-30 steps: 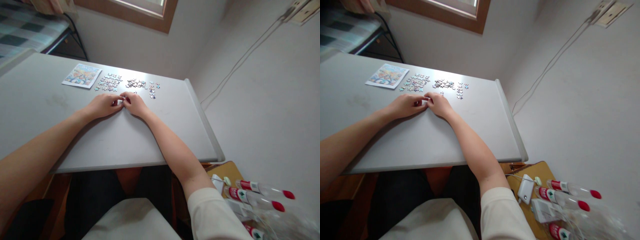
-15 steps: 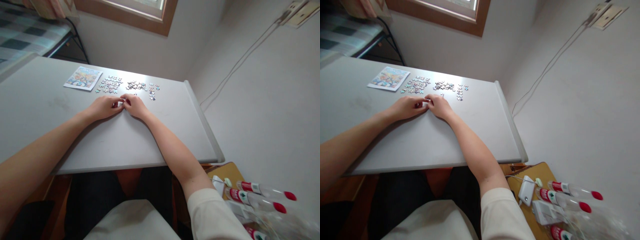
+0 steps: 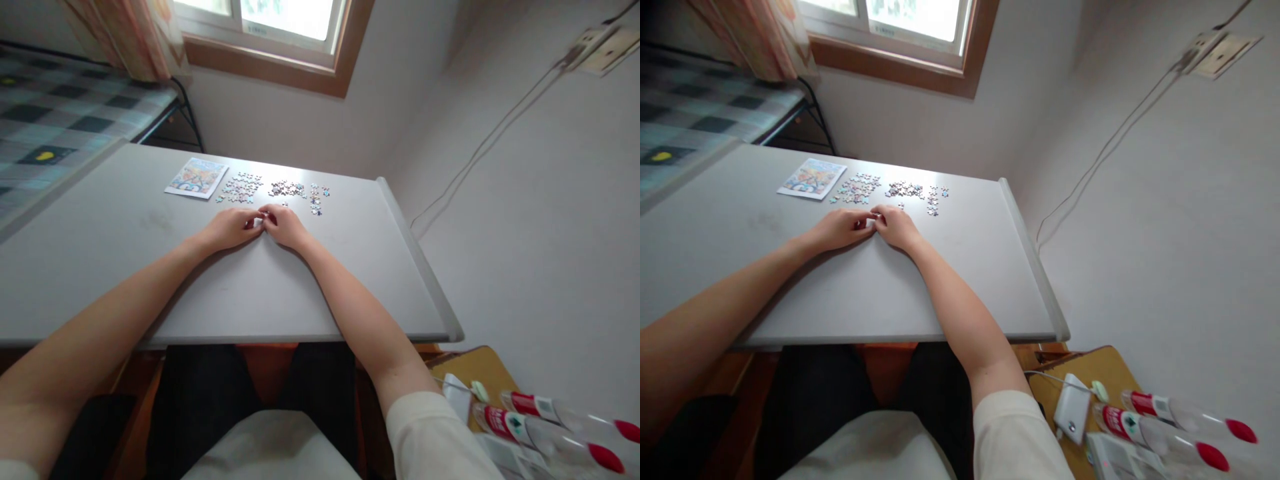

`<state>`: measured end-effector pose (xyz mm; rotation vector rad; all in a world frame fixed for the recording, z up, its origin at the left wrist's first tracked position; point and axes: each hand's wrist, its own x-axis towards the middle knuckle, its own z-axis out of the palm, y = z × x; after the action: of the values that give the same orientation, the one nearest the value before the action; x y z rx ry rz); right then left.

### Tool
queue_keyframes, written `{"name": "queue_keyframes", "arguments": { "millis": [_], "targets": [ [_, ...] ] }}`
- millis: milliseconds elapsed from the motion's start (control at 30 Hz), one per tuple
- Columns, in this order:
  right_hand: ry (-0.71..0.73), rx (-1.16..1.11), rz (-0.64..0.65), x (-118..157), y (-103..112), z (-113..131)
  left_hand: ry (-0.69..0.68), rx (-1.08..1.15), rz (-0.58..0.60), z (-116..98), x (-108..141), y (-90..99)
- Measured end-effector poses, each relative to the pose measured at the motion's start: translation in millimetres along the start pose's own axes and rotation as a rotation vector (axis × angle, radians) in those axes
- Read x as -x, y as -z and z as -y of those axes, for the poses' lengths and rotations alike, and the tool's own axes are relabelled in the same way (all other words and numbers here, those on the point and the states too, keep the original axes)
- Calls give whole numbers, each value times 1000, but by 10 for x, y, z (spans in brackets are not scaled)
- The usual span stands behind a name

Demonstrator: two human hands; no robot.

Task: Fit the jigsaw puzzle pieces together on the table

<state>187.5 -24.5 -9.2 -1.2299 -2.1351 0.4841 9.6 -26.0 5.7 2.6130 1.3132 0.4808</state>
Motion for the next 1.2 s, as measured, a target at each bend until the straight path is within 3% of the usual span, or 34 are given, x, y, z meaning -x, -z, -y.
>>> {"name": "queue_keyframes", "arguments": {
  "millis": [567, 1000, 1200],
  "targets": [
    [-26, -103, -45, 5, 21, 5, 7, 58, -32, -1, 3, -4],
    [-81, -150, -201, 0, 94, -142, 61, 300, -19, 92, -15, -34],
    [-87, -188, -212, -1, 69, -172, 72, 293, -28, 61, -12, -8]
  ]
}}
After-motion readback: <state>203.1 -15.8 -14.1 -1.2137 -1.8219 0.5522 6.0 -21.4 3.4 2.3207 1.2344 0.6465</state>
